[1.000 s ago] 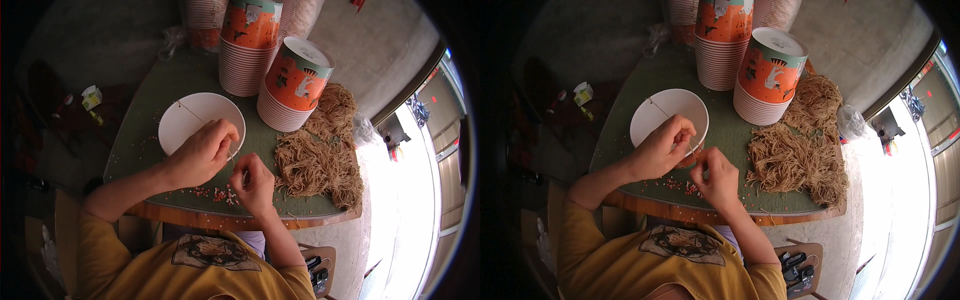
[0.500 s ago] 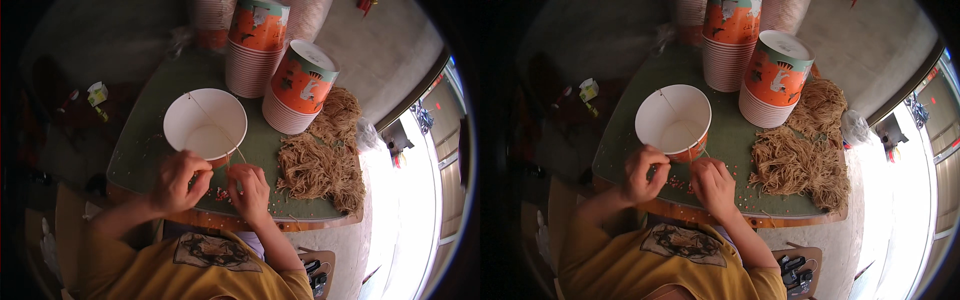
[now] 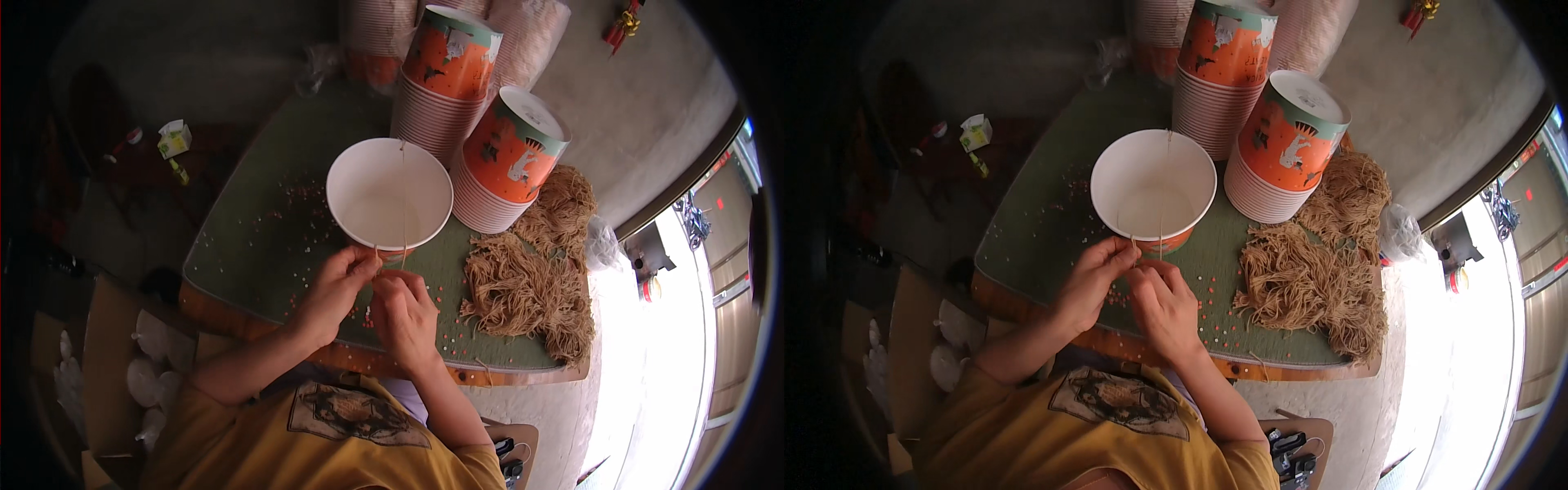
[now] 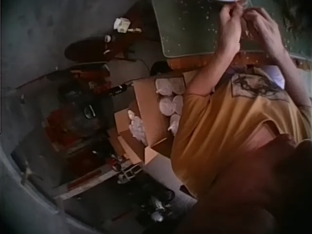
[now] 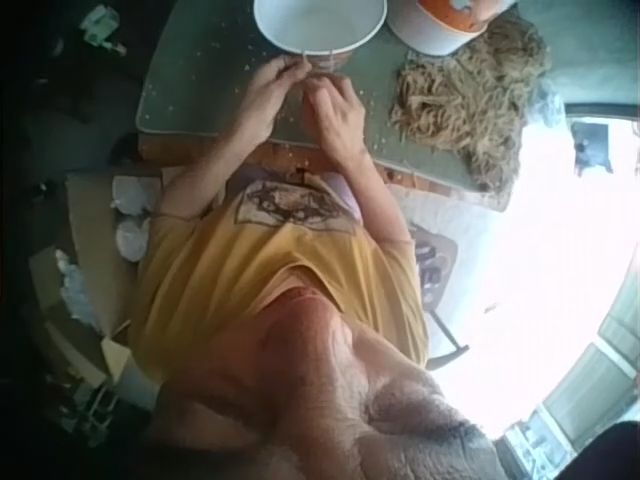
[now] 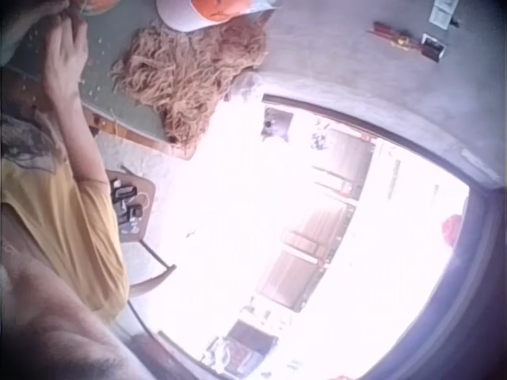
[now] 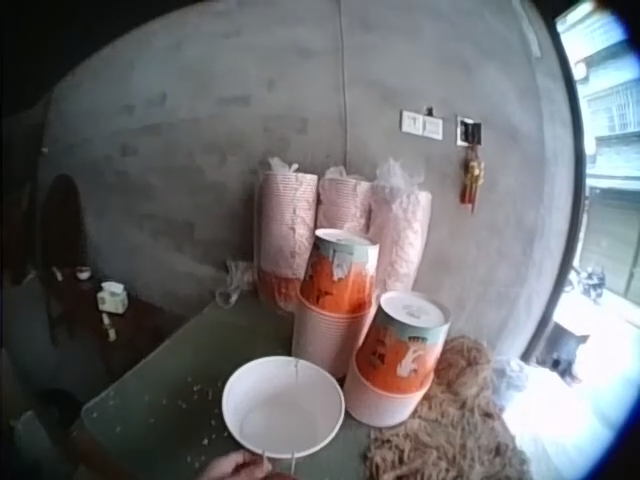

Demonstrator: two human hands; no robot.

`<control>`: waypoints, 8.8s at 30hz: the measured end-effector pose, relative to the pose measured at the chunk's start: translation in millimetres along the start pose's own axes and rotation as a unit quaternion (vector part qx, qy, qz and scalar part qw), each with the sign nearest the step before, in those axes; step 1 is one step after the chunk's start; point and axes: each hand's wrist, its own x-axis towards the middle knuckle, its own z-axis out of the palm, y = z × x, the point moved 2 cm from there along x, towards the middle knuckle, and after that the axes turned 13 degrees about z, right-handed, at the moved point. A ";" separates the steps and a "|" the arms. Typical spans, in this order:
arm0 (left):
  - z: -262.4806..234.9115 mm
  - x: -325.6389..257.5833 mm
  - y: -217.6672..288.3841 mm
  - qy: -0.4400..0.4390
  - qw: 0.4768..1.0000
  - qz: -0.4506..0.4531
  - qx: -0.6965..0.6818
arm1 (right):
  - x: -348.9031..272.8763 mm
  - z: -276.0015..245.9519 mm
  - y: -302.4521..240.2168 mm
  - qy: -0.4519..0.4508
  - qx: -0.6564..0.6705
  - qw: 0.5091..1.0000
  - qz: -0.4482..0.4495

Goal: Threading a string handle and adding decorative beads onto a paper bucket.

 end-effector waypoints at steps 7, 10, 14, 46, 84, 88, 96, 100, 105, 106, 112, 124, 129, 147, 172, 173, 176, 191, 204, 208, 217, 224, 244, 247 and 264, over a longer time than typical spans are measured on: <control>2.5 -4.6 -1.6 0.042 0.991 -0.017 -0.126 | 12.4 -5.8 -1.2 -0.008 -0.002 1.000 -0.018; -2.0 -6.5 -2.4 0.018 0.996 -0.035 -0.078 | 15.5 -7.7 1.6 -0.020 -0.002 1.000 -0.012; 1.8 -3.1 0.8 0.011 0.996 -0.011 -0.089 | 13.5 -6.1 2.5 -0.018 0.002 1.000 -0.017; -27.1 30.0 5.3 0.004 0.996 -0.016 -0.085 | 18.8 -1.4 1.5 -0.075 -0.051 0.993 -0.072; -95.2 172.7 60.4 -0.095 0.530 0.441 0.718 | 178.1 -40.1 65.2 0.213 -0.280 0.936 -0.005; -88.9 192.9 54.2 -0.145 0.465 0.489 0.723 | 192.1 -105.1 100.8 0.220 -0.343 0.913 0.020; -87.7 193.6 59.8 -0.131 0.449 0.522 0.713 | 221.4 -136.0 116.2 0.203 -0.232 0.950 0.054; -86.5 192.5 59.7 -0.122 0.438 0.526 0.719 | 237.5 -139.6 102.1 0.082 -0.181 0.972 0.125; -71.0 181.2 60.9 -0.097 0.450 0.537 0.707 | 246.9 -164.0 89.8 0.211 -0.142 0.964 0.078; -61.0 174.7 61.5 -0.098 0.473 0.552 0.680 | 247.6 -172.4 85.7 0.247 -0.141 0.956 0.072; 9.7 146.8 58.6 -0.163 0.698 0.556 0.421 | 234.3 -216.9 46.4 0.295 -0.005 0.955 -0.019; 82.7 73.0 39.1 -0.286 0.765 0.530 0.226 | 38.8 -168.9 54.7 0.370 0.430 0.803 0.183; 90.4 39.4 29.0 -0.223 0.743 0.580 0.248 | -3.1 -134.0 51.5 0.297 0.546 0.737 0.266; 28.0 18.5 59.9 -0.190 0.650 0.515 0.525 | 0.4 -104.2 136.4 -0.029 -0.244 0.954 0.170; -18.0 23.8 76.3 -0.228 0.878 0.237 0.347 | 20.1 -24.6 -6.6 -0.051 0.384 0.864 0.321; -13.1 20.0 80.9 -0.227 0.879 0.234 0.349 | 20.0 -25.8 -5.8 -0.051 0.384 0.865 0.320; 1.8 16.1 86.2 -0.287 0.845 0.294 0.343 | 20.3 -25.6 -7.4 -0.095 0.410 0.832 0.362; 5.2 34.1 62.3 -0.278 0.748 0.434 0.418 | 13.5 -19.4 6.5 0.010 0.383 0.856 0.348; -8.9 46.4 77.8 -0.240 0.882 0.259 0.313 | 24.2 -12.5 9.2 0.077 0.208 0.955 0.198; -14.0 52.4 79.9 -0.262 0.874 0.228 0.341 | 24.9 -13.1 10.4 0.076 0.192 0.959 0.196; 8.9 39.9 68.7 -0.228 0.848 0.291 0.379 | 34.8 -11.8 3.9 0.125 0.209 0.951 0.190; 20.0 29.6 65.6 -0.236 0.814 0.347 0.402 | 31.7 -18.0 4.5 0.122 0.200 0.944 0.231; 32.7 35.0 57.2 -0.306 0.762 0.279 0.498 | 16.0 -27.6 11.1 0.023 0.270 0.910 0.315; 33.8 37.0 61.4 -0.276 0.707 0.340 0.556 | 15.4 -41.2 28.7 0.053 0.267 0.898 0.347; 45.4 63.8 41.5 -0.326 0.920 0.071 0.207 | 42.2 -43.5 41.4 -0.123 0.471 0.739 0.466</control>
